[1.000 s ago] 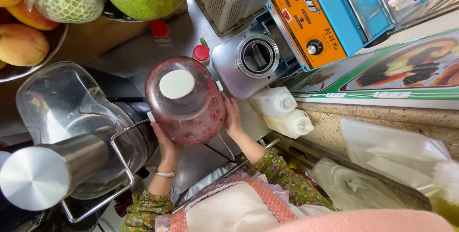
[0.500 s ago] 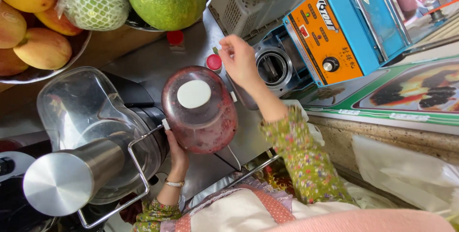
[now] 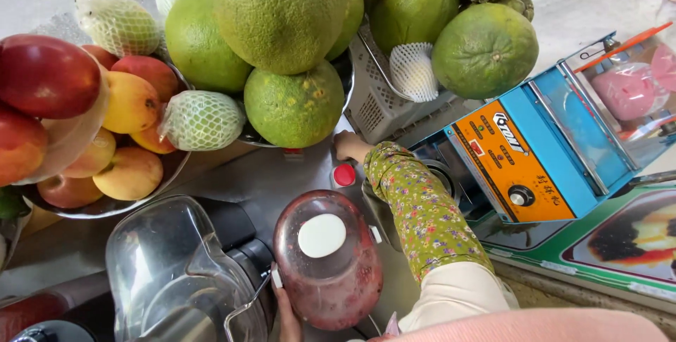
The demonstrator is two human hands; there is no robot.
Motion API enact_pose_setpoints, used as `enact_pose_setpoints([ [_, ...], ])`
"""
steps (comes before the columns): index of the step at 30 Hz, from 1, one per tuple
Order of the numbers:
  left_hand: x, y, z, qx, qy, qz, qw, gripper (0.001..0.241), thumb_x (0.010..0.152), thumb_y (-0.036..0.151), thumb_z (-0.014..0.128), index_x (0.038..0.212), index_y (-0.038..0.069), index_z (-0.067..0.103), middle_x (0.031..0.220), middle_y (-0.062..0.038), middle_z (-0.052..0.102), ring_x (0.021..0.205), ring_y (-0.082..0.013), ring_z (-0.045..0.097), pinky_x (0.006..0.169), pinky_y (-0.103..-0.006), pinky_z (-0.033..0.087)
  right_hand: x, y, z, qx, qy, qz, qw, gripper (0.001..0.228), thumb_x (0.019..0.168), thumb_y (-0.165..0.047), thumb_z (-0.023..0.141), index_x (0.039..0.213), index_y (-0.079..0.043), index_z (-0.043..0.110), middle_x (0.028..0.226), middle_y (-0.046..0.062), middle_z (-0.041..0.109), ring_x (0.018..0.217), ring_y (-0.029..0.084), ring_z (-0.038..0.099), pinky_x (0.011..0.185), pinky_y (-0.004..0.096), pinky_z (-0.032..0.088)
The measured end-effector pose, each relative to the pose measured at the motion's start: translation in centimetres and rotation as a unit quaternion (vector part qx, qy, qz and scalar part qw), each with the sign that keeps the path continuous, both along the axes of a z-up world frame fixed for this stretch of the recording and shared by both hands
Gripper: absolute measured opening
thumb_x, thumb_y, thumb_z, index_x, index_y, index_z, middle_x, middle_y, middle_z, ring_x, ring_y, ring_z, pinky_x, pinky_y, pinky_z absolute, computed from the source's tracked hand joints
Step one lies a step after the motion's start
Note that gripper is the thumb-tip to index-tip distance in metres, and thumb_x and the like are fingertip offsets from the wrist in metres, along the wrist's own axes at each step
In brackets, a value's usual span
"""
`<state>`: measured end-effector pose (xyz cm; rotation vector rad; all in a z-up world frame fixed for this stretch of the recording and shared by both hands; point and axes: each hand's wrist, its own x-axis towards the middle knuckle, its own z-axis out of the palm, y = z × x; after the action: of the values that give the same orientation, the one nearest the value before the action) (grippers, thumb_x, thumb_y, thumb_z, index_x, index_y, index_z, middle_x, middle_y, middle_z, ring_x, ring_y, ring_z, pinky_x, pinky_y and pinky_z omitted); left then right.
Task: Organize spoons, operate blenders at a juice stall, and restock plastic cups.
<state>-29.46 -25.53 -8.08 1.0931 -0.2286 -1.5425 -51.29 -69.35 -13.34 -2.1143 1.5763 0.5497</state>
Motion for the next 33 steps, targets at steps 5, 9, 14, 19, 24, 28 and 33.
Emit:
enact_pose_setpoints([
  [5,0.0,-0.5,1.3,-0.045,-0.028,0.008,0.999,0.078,0.100,0.054,0.035,0.165,0.020,0.009,0.168,-0.003,0.024,0.152,-0.0240,0.026,0.120,-0.0445,0.023,0.0,-0.5,-0.3,0.011,0.045,0.084,0.995,0.025,0.074,-0.010,0.073,0.098,-0.003,0.078,0.107,0.019,0.074,0.100,0.035,0.073,0.082,0.044,0.060],
  [9,0.5,-0.3,1.4,-0.033,-0.034,0.014,0.999,0.076,0.101,0.052,0.037,0.164,0.020,0.010,0.167,-0.003,0.024,0.151,-0.0233,0.026,0.120,-0.0435,0.022,0.6,2.3,10.6,-0.031,0.050,0.127,0.990,0.034,0.070,-0.008,0.076,0.105,-0.012,0.076,0.105,0.013,0.073,0.098,0.035,0.071,0.076,0.047,0.060],
  [14,0.5,-1.1,2.1,0.009,-0.054,-0.006,0.998,0.073,0.101,0.052,0.032,0.165,0.022,0.011,0.165,-0.004,0.028,0.149,-0.0234,0.031,0.119,-0.0416,0.025,1.6,9.2,40.9,0.034,-0.278,0.236,0.931,0.017,0.076,-0.012,0.075,0.077,-0.004,0.061,0.066,0.009,0.065,0.062,0.027,0.066,0.058,0.040,0.050],
  [19,0.0,-3.0,2.7,-0.006,-0.067,-0.017,0.998,0.072,0.103,0.051,0.032,0.164,0.018,0.013,0.166,-0.003,0.026,0.150,-0.0202,0.028,0.119,-0.0375,0.024,-3.1,2.5,48.8,-0.212,-0.611,0.033,0.762,0.008,0.100,-0.011,0.072,0.097,-0.004,0.068,0.088,0.001,0.072,0.080,0.009,0.071,0.073,0.026,0.059],
  [24,1.2,-2.0,6.0,-0.043,-0.149,-0.057,0.986,0.073,0.107,0.050,0.033,0.165,0.011,0.012,0.171,-0.004,0.019,0.156,-0.0186,0.018,0.124,-0.0342,0.016,-2.5,4.4,42.8,-0.240,-0.581,-0.050,0.776,0.015,0.103,-0.016,0.073,0.102,-0.002,0.077,0.088,0.004,0.075,0.079,0.011,0.074,0.065,0.027,0.057],
  [28,1.1,-2.2,7.3,-0.030,-0.106,-0.068,0.992,0.075,0.105,0.051,0.033,0.165,0.013,0.009,0.171,-0.004,0.016,0.155,-0.0182,0.017,0.123,-0.0346,0.016,-2.1,6.1,29.6,0.010,-0.263,0.097,0.960,0.032,0.080,-0.030,0.079,0.100,-0.004,0.077,0.088,0.013,0.076,0.081,0.023,0.072,0.076,0.036,0.058],
  [33,1.1,-2.1,7.5,-0.032,-0.133,-0.069,0.988,0.075,0.105,0.051,0.033,0.165,0.013,0.008,0.172,-0.004,0.012,0.156,-0.0182,0.014,0.124,-0.0342,0.013,0.5,8.4,16.1,0.047,-0.023,0.131,0.990,0.084,0.066,-0.037,0.093,0.134,-0.003,0.057,0.120,0.026,0.066,0.114,0.041,0.064,0.096,0.045,0.054],
])
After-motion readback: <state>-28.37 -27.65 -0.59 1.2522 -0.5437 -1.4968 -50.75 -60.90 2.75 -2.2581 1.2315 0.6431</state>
